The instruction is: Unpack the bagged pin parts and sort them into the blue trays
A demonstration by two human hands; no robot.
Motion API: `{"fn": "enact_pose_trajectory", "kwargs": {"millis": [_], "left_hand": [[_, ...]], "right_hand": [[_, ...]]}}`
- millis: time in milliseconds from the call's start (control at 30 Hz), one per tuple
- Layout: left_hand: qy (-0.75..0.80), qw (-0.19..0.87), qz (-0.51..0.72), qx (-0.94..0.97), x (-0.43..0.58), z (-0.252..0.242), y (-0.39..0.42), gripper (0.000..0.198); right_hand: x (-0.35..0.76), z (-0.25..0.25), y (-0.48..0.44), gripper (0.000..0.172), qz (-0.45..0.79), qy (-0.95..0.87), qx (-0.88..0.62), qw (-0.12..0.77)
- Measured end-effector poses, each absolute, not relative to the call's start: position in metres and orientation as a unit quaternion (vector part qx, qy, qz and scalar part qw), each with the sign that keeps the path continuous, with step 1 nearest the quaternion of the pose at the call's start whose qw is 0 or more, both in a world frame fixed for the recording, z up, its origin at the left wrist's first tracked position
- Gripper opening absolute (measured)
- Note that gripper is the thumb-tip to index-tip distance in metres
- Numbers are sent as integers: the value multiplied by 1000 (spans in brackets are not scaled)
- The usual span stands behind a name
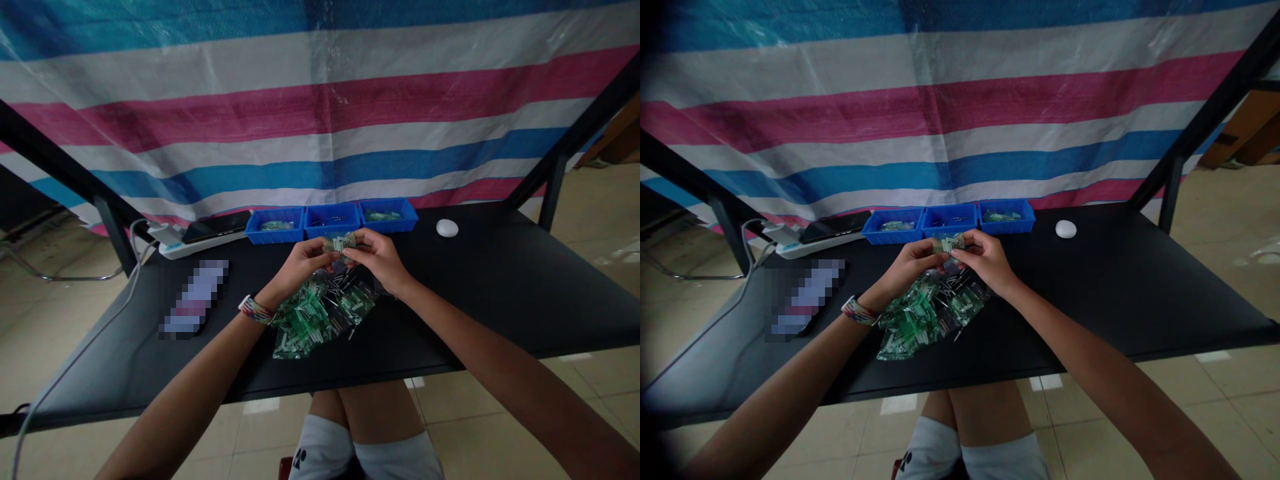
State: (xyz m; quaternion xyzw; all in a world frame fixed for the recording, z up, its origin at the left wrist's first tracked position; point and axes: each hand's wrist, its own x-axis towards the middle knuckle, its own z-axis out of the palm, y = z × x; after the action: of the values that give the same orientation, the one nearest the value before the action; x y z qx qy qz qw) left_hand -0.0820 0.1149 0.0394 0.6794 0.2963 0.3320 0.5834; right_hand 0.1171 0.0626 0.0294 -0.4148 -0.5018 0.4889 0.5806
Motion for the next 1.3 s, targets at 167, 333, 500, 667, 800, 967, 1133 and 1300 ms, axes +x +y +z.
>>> {"fn": "enact_pose_trajectory", "kwargs": {"millis": [167, 333, 500, 667, 800, 967, 1133, 1300], "left_hand": [[317, 533, 337, 709, -82, 42, 111, 30], [341, 476, 343, 734, -84, 42, 110, 37], [329, 450, 346, 755, -85, 41, 113, 33], [325, 433, 343, 767, -87, 38, 116, 32], [325, 400, 334, 790, -88, 34, 118, 30], [310, 359, 308, 825, -87, 34, 117, 27], [297, 340, 304, 839, -85, 33, 116, 27], [287, 339, 301, 844, -85, 32, 117, 26]], "right_hand": [[125, 34, 70, 31, 433, -515, -429, 602], [172, 55, 76, 23, 83, -493, -469, 728], [236, 78, 76, 20, -283, -499, -451, 684], [235, 49, 92, 30, -224, -621, -548, 513], [223, 23, 98, 35, -135, -676, -613, 387], [226, 15, 98, 39, -122, -677, -635, 351], [217, 5, 101, 37, -119, -688, -654, 289], [211, 26, 92, 26, -123, -685, -630, 344]]}}
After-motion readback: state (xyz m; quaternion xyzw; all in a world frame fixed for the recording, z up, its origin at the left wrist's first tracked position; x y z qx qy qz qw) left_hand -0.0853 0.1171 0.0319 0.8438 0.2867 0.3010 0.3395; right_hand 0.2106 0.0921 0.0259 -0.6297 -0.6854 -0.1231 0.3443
